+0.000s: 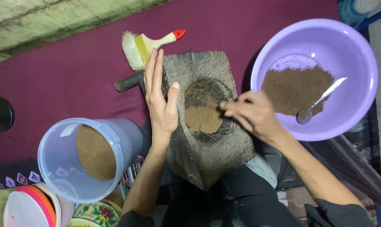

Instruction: Grinding and mixing brown powder ingredients using a stone mortar, pestle, spoon, and brush.

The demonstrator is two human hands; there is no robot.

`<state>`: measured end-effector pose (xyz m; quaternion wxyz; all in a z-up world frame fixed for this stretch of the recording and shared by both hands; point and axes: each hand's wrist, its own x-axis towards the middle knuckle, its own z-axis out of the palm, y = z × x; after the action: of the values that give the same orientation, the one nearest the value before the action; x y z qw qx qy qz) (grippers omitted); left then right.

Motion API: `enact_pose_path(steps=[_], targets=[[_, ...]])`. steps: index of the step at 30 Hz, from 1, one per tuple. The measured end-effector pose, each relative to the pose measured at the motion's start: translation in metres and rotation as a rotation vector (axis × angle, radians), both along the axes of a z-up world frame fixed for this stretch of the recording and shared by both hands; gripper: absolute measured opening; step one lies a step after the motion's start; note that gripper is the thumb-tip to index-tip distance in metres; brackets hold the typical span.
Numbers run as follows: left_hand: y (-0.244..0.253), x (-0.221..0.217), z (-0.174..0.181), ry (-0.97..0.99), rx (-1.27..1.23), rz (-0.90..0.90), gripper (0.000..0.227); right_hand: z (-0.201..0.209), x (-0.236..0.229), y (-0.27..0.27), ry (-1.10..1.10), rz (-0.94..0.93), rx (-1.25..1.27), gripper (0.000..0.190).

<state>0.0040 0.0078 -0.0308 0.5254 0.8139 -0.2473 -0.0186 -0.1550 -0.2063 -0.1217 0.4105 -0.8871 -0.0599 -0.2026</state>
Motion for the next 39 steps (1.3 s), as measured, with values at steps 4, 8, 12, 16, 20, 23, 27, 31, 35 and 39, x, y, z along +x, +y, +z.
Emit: enact_pose_path(steps=[4, 8, 12, 16, 20, 23, 27, 31, 35, 39], targets=[[-0.001, -0.002, 0.003, 0.016, -0.001, 0.01, 0.058, 0.03, -0.007, -0.011, -0.027, 0.011, 0.03, 0.016], [0.001, -0.003, 0.003, 0.007, 0.003, 0.0, 0.057, 0.016, -0.006, -0.011, 0.022, -0.033, -0.097, 0.016], [-0.001, -0.001, 0.005, 0.014, 0.005, 0.007, 0.057, 0.05, -0.007, -0.025, 0.013, -0.094, -0.152, 0.021], [-0.003, 0.001, 0.006, 0.008, -0.003, -0.006, 0.053, 0.016, 0.004, -0.022, 0.026, 0.054, -0.105, 0.016], [-0.005, -0.002, 0.006, 0.041, -0.033, 0.018, 0.049, 0.054, 0.013, -0.026, 0.006, -0.012, -0.099, 0.018], [-0.002, -0.004, 0.007, 0.037, -0.022, 0.01, 0.049, 0.048, 0.021, -0.009, 0.035, 0.057, -0.094, 0.021], [-0.005, 0.001, 0.007, 0.014, -0.016, 0.012, 0.048, 0.053, 0.022, -0.038, -0.007, 0.085, -0.097, 0.024], [-0.005, 0.0, 0.007, 0.008, -0.001, 0.012, 0.048, 0.028, 0.037, -0.025, -0.004, 0.145, -0.058, 0.024], [-0.006, -0.002, 0.012, 0.03, 0.005, 0.008, 0.048, 0.061, 0.037, -0.028, 0.037, 0.133, -0.028, 0.026], [-0.006, -0.002, 0.009, 0.042, -0.008, 0.016, 0.049, 0.025, 0.045, -0.013, 0.106, 0.215, 0.069, 0.019]])
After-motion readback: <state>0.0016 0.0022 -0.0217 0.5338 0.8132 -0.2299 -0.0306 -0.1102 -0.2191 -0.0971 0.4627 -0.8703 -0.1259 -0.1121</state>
